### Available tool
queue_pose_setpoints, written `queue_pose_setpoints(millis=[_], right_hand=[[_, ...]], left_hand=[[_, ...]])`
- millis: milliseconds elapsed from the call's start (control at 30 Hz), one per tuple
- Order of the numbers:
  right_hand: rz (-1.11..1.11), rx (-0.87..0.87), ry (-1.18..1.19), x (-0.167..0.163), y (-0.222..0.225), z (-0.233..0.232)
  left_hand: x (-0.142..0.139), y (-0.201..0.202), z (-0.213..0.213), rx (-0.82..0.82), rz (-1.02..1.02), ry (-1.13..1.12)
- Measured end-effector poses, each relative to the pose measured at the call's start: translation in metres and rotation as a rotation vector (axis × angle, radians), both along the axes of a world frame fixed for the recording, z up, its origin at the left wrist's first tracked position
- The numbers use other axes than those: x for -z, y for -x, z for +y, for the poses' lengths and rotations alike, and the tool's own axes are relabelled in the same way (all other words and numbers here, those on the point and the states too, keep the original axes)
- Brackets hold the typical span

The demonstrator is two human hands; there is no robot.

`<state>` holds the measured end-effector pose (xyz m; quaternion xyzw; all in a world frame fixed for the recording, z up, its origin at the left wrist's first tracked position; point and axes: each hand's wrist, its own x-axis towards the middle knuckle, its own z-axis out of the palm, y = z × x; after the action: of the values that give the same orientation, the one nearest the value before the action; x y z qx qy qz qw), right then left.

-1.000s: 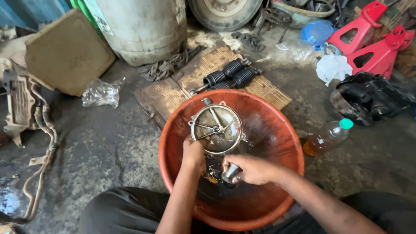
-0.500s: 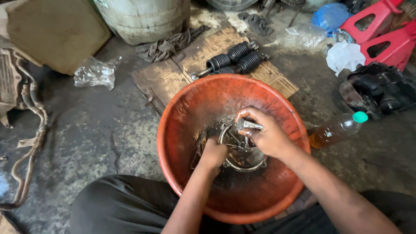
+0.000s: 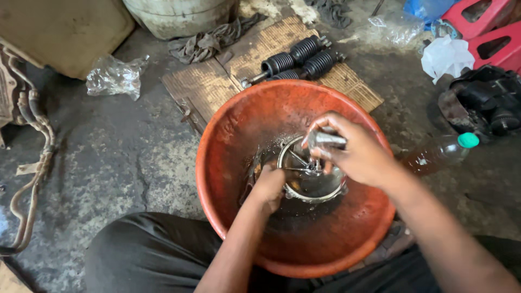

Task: The person scrubs a metal carburetor with a brush and a cloth inside a red basin filled with liquid. They rotate the part to clean different sides and then pour a liquid from a plastic bottle onto the component.

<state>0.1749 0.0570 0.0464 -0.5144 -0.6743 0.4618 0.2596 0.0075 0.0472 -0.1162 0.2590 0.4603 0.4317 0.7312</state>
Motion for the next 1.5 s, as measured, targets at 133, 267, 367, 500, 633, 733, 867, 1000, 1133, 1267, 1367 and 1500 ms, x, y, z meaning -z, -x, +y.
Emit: queue_pose_setpoints(millis=[133, 267, 367, 500, 633, 733, 867, 1000, 1133, 1267, 1367, 1500], right_hand=[[0.095, 0.065, -0.081, 0.028, -0.01, 0.014], [-0.233, -0.114, -0.311, 0.043, -0.034, 0.02], [-0.46, -0.246, -0.465, 0.052, -0.03, 0.011], [-0.609, -0.044, -0.529, 0.064, -0.004, -0.009], [-0.629, -0.077, -0.903, 0.063, 0.008, -0.02], [-0.648, -0.202, -1.033, 0.052, 0.009, -0.022], [-0.895, -0.019, -1.136, 0.037, 0.017, -0.024], [-0.628, -0.174, -1.102, 0.041, 0.025, -0.027], [-1.044, -0.069, -1.09, 0.052, 0.019, -0.021], [-0.689, 0.057, -1.022, 0.057, 0.009, -0.014], [-0.681, -0.025, -1.045, 0.057, 0.003, -0.011], [-0.736, 0.163, -0.98, 0.07, 0.011, -0.016]], left_hand=[[-0.015, -0.008, -0.003, -0.067, -0.242, 0.343], [-0.032, 0.003, -0.008, -0.004, 0.158, 0.134], [-0.042, 0.013, -0.012, 0.046, 0.461, -0.311], [-0.05, 0.02, -0.014, 0.047, 0.676, -0.599], [-0.055, 0.023, -0.015, -0.006, 0.681, -0.689], [-0.058, 0.018, -0.016, -0.119, 0.488, -0.797], [-0.059, 0.008, -0.02, -0.139, 0.583, -0.632], [-0.057, 0.007, -0.023, -0.236, 0.528, -0.815], [-0.058, 0.006, -0.022, -0.154, 0.61, -0.631], [-0.06, 0.006, -0.022, -0.242, 0.647, -0.719], [-0.059, 0.01, -0.022, -0.197, 0.662, -0.643], [-0.054, 0.008, -0.019, -0.229, 0.7, -0.664]])
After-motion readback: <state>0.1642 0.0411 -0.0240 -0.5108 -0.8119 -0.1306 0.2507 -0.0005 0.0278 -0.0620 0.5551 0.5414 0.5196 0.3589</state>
